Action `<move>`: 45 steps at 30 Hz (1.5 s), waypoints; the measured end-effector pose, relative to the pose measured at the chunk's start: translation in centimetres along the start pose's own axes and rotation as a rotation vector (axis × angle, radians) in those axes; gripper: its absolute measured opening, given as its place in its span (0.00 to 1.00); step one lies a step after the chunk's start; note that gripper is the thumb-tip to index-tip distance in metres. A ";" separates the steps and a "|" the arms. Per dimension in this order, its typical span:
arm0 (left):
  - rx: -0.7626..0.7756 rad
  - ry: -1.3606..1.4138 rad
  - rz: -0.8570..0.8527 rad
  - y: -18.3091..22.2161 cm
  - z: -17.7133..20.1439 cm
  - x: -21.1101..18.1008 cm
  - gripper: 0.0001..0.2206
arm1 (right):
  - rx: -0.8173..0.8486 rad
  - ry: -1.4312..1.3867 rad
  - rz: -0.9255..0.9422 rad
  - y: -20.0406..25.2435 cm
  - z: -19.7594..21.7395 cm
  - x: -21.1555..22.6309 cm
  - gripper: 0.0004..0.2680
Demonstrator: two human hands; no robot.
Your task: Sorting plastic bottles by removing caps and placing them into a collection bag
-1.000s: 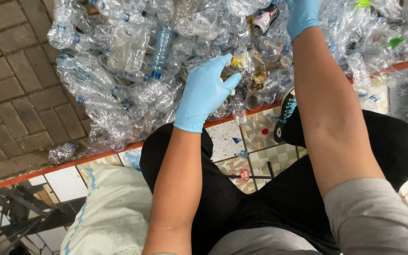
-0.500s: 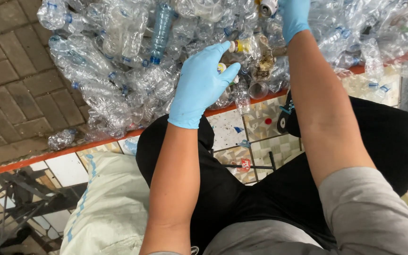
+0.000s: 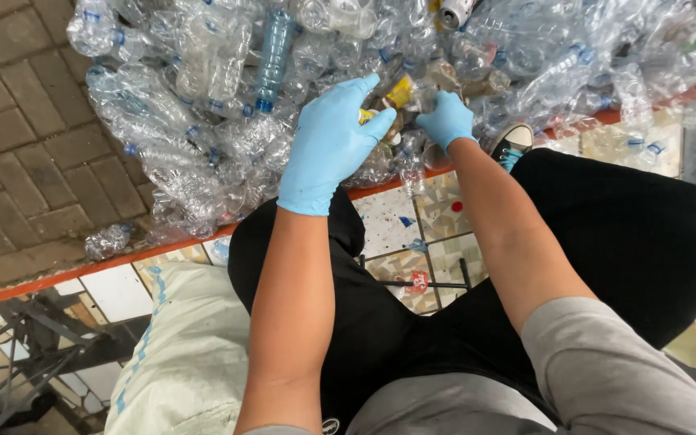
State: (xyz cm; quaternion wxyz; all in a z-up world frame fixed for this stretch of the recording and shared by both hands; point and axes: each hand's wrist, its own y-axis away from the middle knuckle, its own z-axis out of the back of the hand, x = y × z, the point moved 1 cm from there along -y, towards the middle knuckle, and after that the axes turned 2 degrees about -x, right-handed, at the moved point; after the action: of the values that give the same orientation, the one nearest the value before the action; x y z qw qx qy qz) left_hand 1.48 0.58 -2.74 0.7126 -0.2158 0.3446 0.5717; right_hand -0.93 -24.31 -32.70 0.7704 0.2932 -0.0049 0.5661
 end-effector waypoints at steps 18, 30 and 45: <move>0.053 0.840 0.261 0.7 -4.3 -1.5 0.49 | -0.879 0.114 1.101 8.8 18.4 12.2 0.09; 0.278 1.549 -0.089 8.6 -8.3 -2.5 0.25 | -0.006 -1.700 0.455 14.6 20.9 11.1 0.25; 0.259 1.602 0.332 10.1 -16.0 2.7 0.10 | 0.307 -1.650 0.666 12.9 18.9 9.5 0.05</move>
State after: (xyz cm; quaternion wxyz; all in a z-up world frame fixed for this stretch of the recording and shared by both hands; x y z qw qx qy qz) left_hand -11.90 -6.31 -14.55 0.1770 -0.4203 0.8384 0.2984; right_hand -2.72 -22.33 -8.03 0.2704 0.6891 -0.5652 0.3641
